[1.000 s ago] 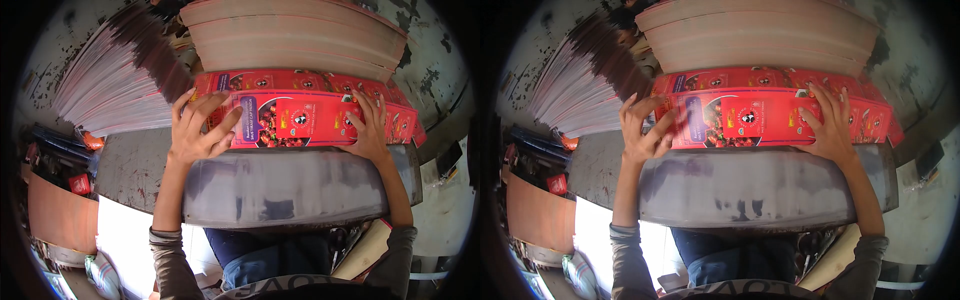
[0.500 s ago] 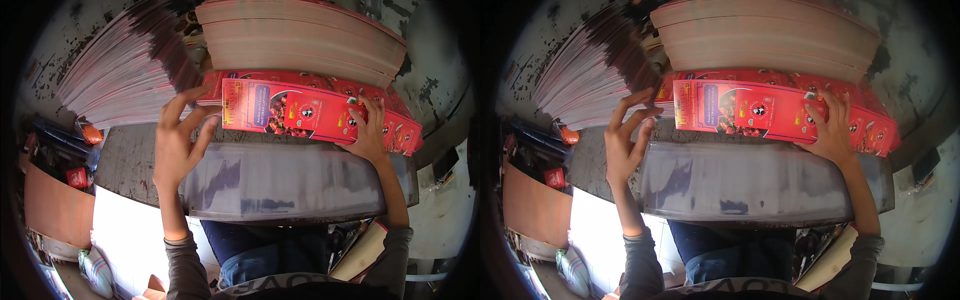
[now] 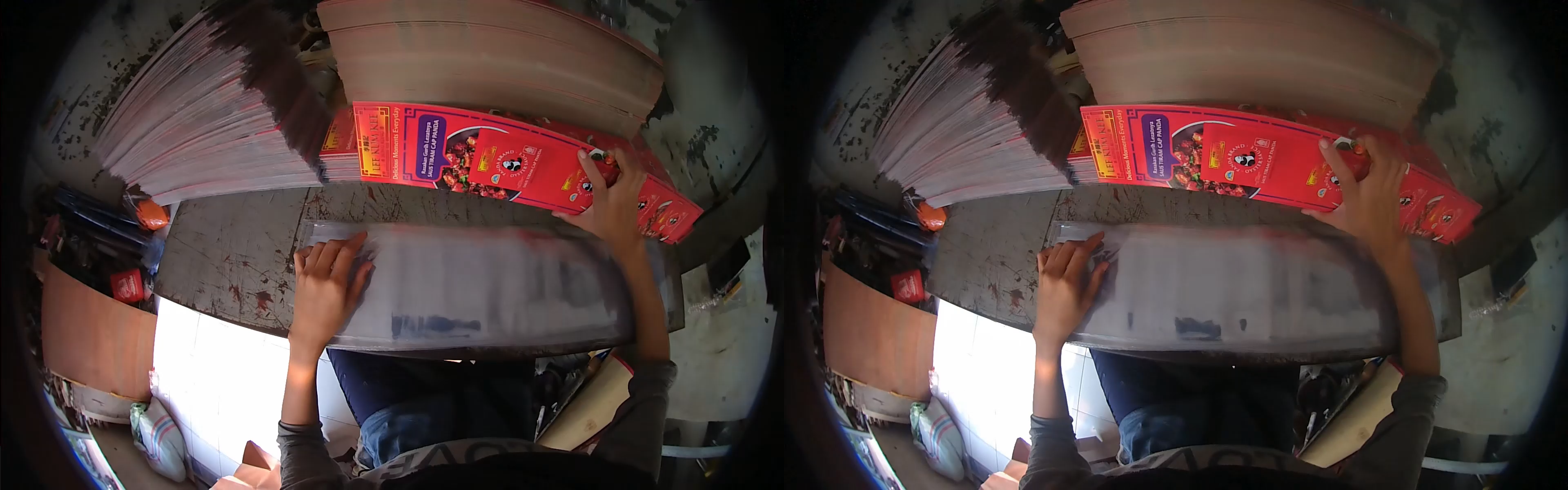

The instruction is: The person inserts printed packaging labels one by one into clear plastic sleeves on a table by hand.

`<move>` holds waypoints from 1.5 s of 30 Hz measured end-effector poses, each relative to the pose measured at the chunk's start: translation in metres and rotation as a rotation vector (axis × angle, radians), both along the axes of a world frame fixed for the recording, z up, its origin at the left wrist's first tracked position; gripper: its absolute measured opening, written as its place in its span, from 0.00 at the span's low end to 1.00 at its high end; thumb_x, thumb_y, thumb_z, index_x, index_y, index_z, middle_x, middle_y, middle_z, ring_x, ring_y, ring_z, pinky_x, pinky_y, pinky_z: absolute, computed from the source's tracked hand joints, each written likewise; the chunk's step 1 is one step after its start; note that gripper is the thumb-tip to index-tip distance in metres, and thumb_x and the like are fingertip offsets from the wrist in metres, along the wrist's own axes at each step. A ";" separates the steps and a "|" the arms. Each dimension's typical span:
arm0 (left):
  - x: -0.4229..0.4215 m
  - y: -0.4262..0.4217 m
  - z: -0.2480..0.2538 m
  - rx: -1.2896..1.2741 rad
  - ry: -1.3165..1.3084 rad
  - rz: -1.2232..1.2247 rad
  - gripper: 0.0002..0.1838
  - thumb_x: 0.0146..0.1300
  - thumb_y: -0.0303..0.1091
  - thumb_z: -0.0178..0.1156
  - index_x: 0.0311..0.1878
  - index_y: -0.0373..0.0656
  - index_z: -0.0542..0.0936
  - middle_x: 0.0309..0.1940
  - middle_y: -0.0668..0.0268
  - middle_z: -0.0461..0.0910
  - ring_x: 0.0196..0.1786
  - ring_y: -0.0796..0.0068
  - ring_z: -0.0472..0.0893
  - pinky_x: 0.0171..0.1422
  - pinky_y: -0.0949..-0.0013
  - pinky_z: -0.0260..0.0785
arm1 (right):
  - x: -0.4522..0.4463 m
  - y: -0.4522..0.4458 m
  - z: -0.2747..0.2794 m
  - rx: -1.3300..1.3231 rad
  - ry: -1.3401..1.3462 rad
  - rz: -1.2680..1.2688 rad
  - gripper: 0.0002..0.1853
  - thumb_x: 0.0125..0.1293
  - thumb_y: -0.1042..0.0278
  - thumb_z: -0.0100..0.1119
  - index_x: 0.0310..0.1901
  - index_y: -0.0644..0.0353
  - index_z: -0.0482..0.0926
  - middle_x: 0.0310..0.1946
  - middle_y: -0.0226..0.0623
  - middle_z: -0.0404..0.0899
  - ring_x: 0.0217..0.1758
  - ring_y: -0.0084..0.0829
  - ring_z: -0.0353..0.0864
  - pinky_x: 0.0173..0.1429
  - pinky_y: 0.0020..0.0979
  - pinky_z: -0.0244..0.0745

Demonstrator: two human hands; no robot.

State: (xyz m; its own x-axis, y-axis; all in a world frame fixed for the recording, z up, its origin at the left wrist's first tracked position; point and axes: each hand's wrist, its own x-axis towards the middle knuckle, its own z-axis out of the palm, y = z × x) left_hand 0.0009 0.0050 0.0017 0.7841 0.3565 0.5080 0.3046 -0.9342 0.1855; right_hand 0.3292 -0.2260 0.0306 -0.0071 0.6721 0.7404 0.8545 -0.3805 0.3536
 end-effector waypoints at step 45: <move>-0.003 -0.008 -0.005 -0.083 -0.220 0.010 0.20 0.45 0.12 0.46 0.43 0.40 0.69 0.37 0.59 0.71 0.36 0.53 0.75 0.37 0.55 0.67 | -0.208 0.203 0.101 0.431 0.123 0.461 0.50 0.27 0.41 0.74 0.59 0.45 0.67 0.40 0.45 0.67 0.45 0.41 0.63 0.43 0.44 0.59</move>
State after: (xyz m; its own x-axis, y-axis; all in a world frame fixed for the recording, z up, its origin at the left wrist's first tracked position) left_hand -0.0021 -0.0029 -0.0035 0.6537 0.4113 0.6352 0.2575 -0.9102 0.3244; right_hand 0.1211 -0.0229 0.1312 -0.1218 0.2623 0.9573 0.9889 -0.0509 0.1397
